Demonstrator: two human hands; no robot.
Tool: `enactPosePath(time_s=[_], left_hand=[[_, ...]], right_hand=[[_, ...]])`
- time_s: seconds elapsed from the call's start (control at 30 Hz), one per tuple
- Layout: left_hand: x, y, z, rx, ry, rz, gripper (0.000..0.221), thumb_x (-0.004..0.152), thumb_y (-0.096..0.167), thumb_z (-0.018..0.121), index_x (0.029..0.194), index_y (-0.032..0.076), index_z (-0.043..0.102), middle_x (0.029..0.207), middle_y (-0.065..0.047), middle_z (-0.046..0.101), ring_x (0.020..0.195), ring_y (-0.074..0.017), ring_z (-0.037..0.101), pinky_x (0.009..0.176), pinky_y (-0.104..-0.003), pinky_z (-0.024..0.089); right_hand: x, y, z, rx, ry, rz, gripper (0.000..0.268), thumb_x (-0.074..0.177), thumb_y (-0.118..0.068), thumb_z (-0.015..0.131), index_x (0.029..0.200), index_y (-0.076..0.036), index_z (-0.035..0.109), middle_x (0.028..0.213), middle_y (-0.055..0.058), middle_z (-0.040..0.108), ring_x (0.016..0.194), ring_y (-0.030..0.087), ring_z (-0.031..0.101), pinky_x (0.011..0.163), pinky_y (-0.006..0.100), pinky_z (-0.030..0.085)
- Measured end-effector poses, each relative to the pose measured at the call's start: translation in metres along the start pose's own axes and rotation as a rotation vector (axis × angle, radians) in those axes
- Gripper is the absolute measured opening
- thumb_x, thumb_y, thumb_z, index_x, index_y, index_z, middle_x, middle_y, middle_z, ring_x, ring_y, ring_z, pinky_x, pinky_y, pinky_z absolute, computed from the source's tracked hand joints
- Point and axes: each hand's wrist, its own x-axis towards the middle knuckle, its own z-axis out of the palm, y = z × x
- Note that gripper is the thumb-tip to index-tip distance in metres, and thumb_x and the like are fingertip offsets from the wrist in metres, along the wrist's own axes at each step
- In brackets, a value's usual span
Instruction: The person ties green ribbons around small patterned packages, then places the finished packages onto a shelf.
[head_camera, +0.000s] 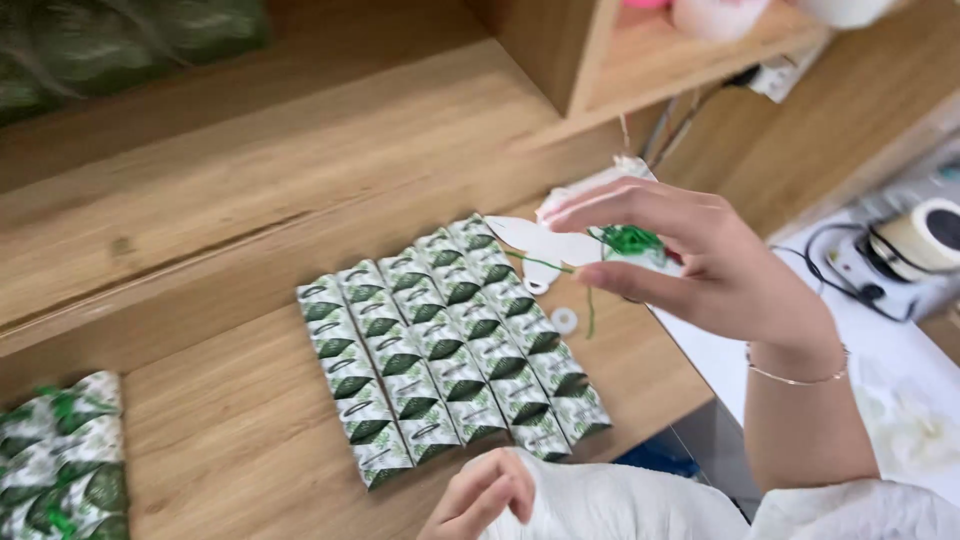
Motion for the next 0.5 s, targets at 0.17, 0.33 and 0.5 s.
enactPosePath(time_s=[0.17,0.33,0.5], left_hand=[[-0.008,-0.124,0.044,0.114,-0.146,-0.715,0.032,0.11,0.036,0.056,0.105,0.005,0.062,0.084,-0.001,0.062,0.081,-0.0077,0.058,0.073,-0.024,0.046],[-0.018,-0.195,0.064,0.205,-0.34,-0.724,0.026,0.109,0.03,0.063,0.108,0.004,0.06,0.092,-0.006,0.066,0.089,-0.01,0.063,0.08,-0.025,0.05],[-0.042,-0.267,0.085,0.519,-0.216,-0.542,0.02,0.107,0.021,0.062,0.097,0.005,0.064,0.085,-0.008,0.07,0.086,-0.0154,0.074,0.079,-0.028,0.057]], right_hand=[[-0.116,0.078,-0.017,0.279,0.17,0.672,0.029,0.095,-0.016,0.07,0.121,-0.002,0.07,0.11,0.006,0.077,0.103,0.013,0.072,0.088,0.028,0.058],[-0.216,0.207,0.005,0.262,0.263,1.012,0.026,0.097,-0.015,0.068,0.118,0.0,0.07,0.099,0.007,0.076,0.093,0.014,0.072,0.079,0.029,0.055],[-0.272,0.344,0.066,-0.027,0.278,1.038,0.019,0.089,-0.01,0.075,0.107,-0.002,0.074,0.093,0.012,0.078,0.087,0.02,0.074,0.078,0.032,0.056]])
